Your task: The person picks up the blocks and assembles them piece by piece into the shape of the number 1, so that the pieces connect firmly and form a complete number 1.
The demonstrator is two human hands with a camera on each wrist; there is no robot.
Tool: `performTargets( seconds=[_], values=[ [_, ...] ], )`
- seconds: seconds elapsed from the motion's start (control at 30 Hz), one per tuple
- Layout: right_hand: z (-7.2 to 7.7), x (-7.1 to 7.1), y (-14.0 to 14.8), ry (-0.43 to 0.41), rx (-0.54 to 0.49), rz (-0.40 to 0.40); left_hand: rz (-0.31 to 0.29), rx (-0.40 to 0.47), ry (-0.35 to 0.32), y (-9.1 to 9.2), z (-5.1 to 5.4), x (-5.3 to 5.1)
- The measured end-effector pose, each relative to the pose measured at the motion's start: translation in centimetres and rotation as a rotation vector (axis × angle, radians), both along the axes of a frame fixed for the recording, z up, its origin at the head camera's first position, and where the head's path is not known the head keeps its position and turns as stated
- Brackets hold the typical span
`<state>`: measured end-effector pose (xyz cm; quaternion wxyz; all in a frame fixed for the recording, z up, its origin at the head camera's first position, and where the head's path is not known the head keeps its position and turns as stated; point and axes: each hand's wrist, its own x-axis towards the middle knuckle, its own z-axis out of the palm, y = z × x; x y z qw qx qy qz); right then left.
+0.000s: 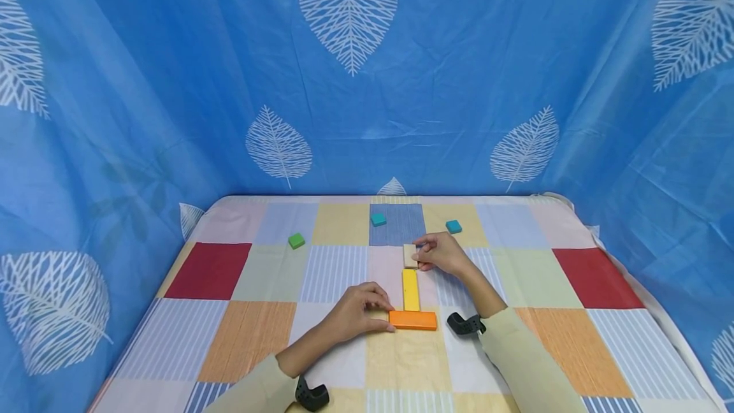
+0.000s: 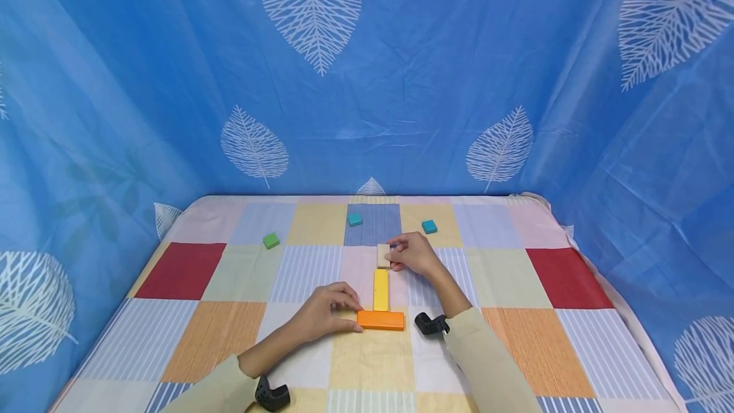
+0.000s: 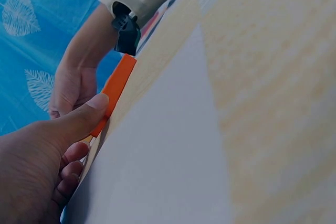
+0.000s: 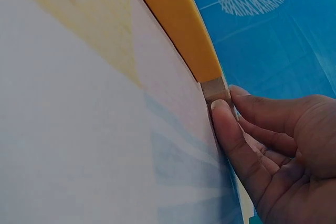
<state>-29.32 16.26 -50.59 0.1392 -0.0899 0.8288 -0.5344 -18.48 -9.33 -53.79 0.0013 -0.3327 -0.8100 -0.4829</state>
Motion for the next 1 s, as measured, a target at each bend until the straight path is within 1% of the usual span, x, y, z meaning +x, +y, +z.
performTargets(
  seconds=[0.33,0.83,0.9,1.0],
  values=[
    [-0.2,0.0,-0.2,-0.003,-0.023,0.012,0.000,0.004,0.006,0.0,-0.2,-0.1],
    [-0.2,-0.1,0.0,0.000,-0.029,0.047,0.006,0.011,-0.008,0.0,-0.1,-0.1],
    [0.0,0.0,-0.1,-0.004,-0.029,0.056,0.006,0.011,-0.012,0.0,-0.2,-0.1],
    [1.5,0.8,-0.3,-0.010,-0.023,0.071,0.006,0.011,-0.014,0.0,-0.2,-0.1]
  ],
)
